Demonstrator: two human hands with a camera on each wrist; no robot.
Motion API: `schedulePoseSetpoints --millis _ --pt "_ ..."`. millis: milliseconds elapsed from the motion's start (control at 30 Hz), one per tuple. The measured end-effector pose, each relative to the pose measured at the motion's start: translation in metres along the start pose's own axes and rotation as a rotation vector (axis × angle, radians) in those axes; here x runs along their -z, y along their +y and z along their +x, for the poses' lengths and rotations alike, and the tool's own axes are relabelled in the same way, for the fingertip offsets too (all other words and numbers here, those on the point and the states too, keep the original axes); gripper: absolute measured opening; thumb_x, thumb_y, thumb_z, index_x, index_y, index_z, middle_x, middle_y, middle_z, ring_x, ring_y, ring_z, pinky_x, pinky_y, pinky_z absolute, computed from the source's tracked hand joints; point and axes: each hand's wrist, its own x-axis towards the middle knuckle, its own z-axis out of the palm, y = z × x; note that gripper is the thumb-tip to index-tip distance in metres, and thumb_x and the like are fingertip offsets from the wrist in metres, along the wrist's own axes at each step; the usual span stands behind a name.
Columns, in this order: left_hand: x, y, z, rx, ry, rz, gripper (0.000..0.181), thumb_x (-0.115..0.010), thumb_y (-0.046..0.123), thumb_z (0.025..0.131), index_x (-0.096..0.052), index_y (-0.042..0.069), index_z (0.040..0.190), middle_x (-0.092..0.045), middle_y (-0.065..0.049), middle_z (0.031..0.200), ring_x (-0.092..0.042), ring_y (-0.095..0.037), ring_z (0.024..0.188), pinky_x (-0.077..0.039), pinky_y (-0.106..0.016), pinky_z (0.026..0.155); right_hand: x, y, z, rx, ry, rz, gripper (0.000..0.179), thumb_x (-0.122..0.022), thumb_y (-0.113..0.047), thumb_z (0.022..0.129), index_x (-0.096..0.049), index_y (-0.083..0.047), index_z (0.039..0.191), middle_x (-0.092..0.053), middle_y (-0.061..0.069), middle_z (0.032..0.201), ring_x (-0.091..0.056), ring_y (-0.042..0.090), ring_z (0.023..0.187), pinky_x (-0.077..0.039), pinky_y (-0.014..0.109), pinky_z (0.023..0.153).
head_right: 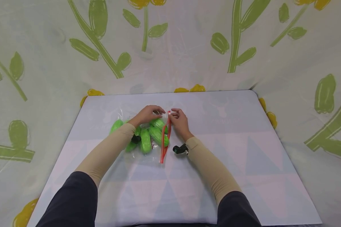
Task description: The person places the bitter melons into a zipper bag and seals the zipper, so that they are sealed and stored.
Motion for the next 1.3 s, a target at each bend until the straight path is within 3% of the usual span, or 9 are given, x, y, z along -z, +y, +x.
schedulePoseSetpoints --millis 300,567,800,1067,1300 --pt "-0.0004 0.003 -0.0004 0.032 0.022 -0.013 0.027 -0.064 0.016 0.102 -0.069 0.009 0.127 -0.069 -0.009 0.126 -0.062 -0.025 0.12 -0.048 -0.04 0.105 -0.0018 -0.0023 0.0016 0.003 0.03 -0.022 0.04 -0.065 -0.023 0.101 -0.056 -0.004 0.135 -0.07 0.017 0.112 -0.069 0.023 0.093 -0.057 0.027 0.078" --pt "-0.0008 0.0045 -0.0012 0.025 0.053 0.015 0.028 -0.065 0.017 0.101 -0.071 0.007 0.126 -0.071 -0.009 0.122 -0.064 -0.025 0.116 -0.049 -0.039 0.104 -0.0042 -0.0066 -0.0002 0.025 0.05 0.001 0.04 -0.066 -0.017 0.1 -0.054 -0.003 0.136 -0.069 0.018 0.108 -0.069 0.027 0.092 -0.055 0.027 0.078" --pt "-0.0008 0.0049 -0.0022 0.021 0.092 0.032 0.026 -0.064 0.017 0.102 -0.072 0.007 0.126 -0.072 -0.008 0.122 -0.063 -0.025 0.116 -0.049 -0.039 0.103 -0.0061 -0.0091 -0.0015 -0.001 0.041 -0.002 0.041 -0.066 -0.016 0.098 -0.052 -0.005 0.135 -0.068 0.016 0.104 -0.067 0.023 0.084 -0.052 0.025 0.075" --pt "-0.0002 0.0015 -0.0034 0.017 0.075 -0.028 0.031 -0.065 0.02 0.101 -0.069 0.012 0.131 -0.071 -0.007 0.119 -0.063 -0.023 0.114 -0.05 -0.04 0.101 -0.0068 -0.0093 -0.0007 0.009 0.033 0.002 0.041 -0.066 -0.014 0.098 -0.05 -0.005 0.135 -0.068 0.015 0.103 -0.066 0.02 0.083 -0.051 0.023 0.072" --pt "-0.0019 0.0026 -0.0005 -0.005 0.062 -0.101 0.042 -0.064 0.02 0.103 -0.058 0.011 0.143 -0.068 -0.009 0.128 -0.061 -0.027 0.122 -0.048 -0.044 0.105 -0.0066 -0.0079 0.0001 0.018 0.017 0.045 0.043 -0.068 -0.014 0.099 -0.049 -0.004 0.137 -0.069 0.016 0.104 -0.067 0.018 0.082 -0.053 0.023 0.072"
